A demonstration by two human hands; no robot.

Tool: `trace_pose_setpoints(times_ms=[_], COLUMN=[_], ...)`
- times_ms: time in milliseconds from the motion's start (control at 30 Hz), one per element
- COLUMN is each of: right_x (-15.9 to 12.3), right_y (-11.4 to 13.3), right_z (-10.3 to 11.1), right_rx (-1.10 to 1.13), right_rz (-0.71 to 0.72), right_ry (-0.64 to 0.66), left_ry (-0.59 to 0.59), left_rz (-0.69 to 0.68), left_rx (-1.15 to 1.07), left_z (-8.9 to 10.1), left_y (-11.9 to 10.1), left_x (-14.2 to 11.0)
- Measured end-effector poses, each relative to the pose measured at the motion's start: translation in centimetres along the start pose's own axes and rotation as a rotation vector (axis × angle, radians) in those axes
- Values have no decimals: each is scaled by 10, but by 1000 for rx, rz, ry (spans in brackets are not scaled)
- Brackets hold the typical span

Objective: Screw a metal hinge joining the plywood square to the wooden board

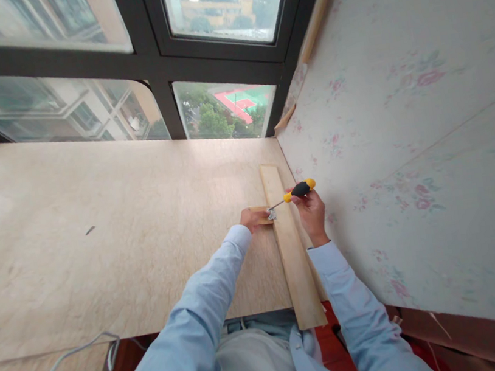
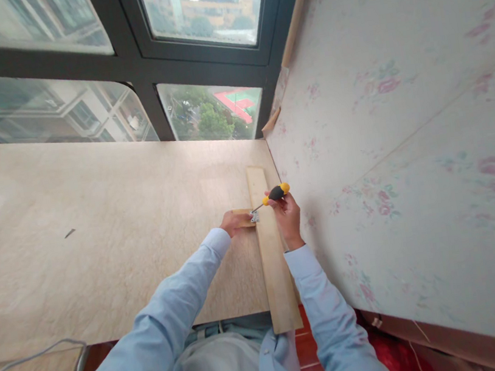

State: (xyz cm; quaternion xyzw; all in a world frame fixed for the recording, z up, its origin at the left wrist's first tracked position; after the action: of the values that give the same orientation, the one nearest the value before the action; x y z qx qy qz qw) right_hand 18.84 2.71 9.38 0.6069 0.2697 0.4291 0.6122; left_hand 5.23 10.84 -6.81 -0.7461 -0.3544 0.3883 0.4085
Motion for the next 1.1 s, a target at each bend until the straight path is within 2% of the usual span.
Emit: trace_pose_setpoints(times_ms=[100,200,467,767,900,1000,1100], right_x=[0,2,5,6,10,15,20], right_y=[2,3,0,2,7,19,27], right_z=[3,5,1,-7,-10,-13,-18], right_rx=[1,25,-14,-17,-121,-300,-444], right_rz=[17,37,2,-17,47,136,158], right_ry=[-27,-51,-8,63,48,40,72], left_ry=[-100,-135,-147,-147,-146,-152,-166], left_rz=[47,71,78,99,107,103,99], left_rx=[-34,-60,-71,-40,-29,-35,-44], left_z=[1,-1,-4,-4,-4,-5,-5], left_y=[-1,-5,-16,-17,-17,-18,-20], left_x=[-1,-5,-16,-16,-17,-18,-20])
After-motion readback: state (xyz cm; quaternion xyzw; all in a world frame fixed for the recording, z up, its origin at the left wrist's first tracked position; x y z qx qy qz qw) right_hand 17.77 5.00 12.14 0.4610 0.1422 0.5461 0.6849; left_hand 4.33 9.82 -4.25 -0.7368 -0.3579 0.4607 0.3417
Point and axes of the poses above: each hand's wrist, its own x-axis towards the middle knuckle, its own z-axis out of the back of the hand, y = z × x, the point moved 4 cm from there along x, towards the middle knuckle, and after that the axes turned 8 degrees about -z, right-handed, at the moved point
